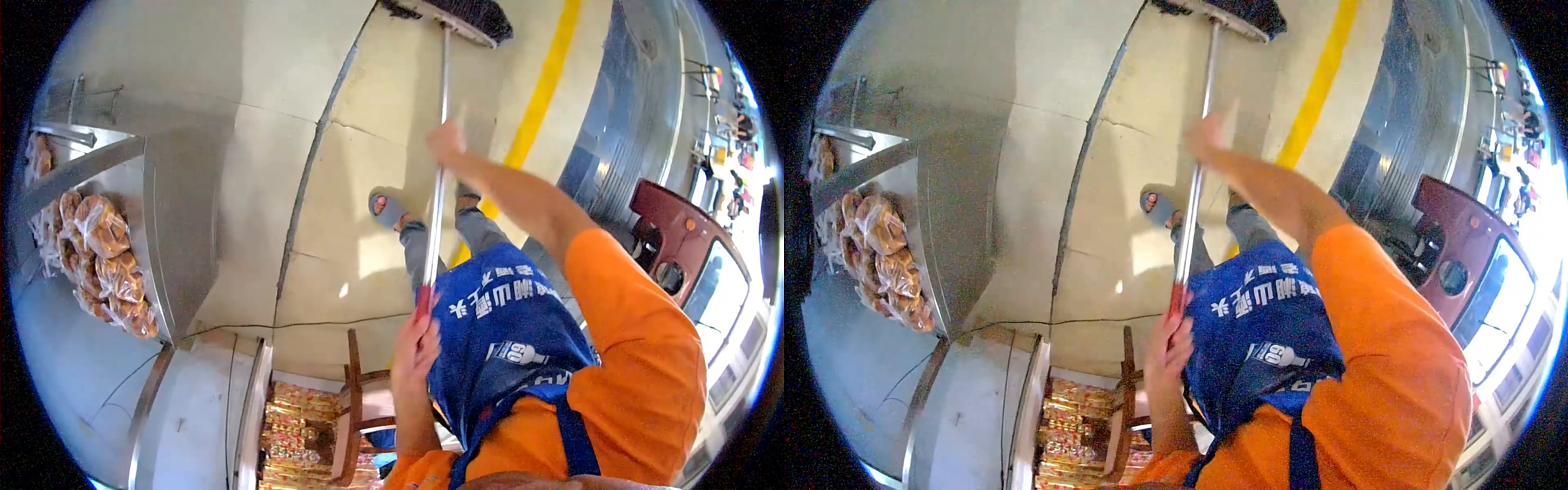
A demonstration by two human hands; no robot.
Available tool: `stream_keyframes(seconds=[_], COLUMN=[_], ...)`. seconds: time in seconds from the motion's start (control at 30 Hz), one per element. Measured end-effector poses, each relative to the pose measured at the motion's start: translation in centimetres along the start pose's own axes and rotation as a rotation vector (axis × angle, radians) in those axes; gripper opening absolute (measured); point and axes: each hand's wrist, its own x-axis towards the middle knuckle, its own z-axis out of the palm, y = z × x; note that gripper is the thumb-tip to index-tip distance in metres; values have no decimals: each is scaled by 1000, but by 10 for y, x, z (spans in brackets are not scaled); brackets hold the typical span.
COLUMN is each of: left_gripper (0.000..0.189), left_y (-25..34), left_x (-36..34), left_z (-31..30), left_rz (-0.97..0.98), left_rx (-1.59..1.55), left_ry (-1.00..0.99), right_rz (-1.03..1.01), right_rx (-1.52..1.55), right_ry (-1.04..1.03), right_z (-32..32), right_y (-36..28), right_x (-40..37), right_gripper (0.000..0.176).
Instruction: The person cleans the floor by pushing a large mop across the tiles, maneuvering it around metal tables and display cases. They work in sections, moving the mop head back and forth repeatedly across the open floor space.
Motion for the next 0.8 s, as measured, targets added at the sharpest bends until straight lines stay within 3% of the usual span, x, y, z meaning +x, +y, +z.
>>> stream_keyframes(seconds=[0.03,0.1,0.13,0.17,0.23,0.27,0.3,0.37,0.4,0.47,0.53,0.57,0.67,0.73,0.8], left_gripper=[47,50,48,43,43,44,44,46,47,49,52,53,58,68,77], left_y=[-6,-32,-49,-58,-77,-81,-83,-83,-82,-78,-76,-79,-94,-97,-102], left_x=[-31,-105,-146,-184,-252,-281,-303,-340,-354,-365,-360,-350,-289,-208,-161], left_z=[-13,-51,-76,-87,-98,-101,-104,-112,-112,-114,-115,-115,-106,-28,-15], left_rz=[60,158,170,155,203,224,247,282,301,319,317,299,200,129,108], left_rx=[-6,1,-53,-68,-39,-2,37,92,106,126,146,144,80,104,299], left_ry=[97,267,380,334,576,734,876,1116,1206,1332,1352,1312,1017,835,579], right_rz=[164,594,562,529,501,453,474,635,750,782,835,798,679,441,436], right_rx=[369,1166,1214,1258,1244,1381,1423,1848,1995,2136,2070,2094,2000,1729,1666], right_ry=[-88,-46,-135,-227,-377,-518,-644,-941,-1112,-1357,-1294,-1139,-824,-495,-354], right_z=[-12,-40,-42,-45,-47,-53,-47,-69,-77,-70,-65,-57,-64,-16,-28], right_y=[-39,-118,-146,-174,-234,-252,-281,-288,-288,-297,-289,-278,-198,-172,-101], right_x=[-38,-118,-155,-192,-258,-284,-303,-319,-321,-317,-312,-308,-274,-243,-203], right_gripper=[21,36,41,47,54,50,47,45,44,36,38,32,28,29,50])
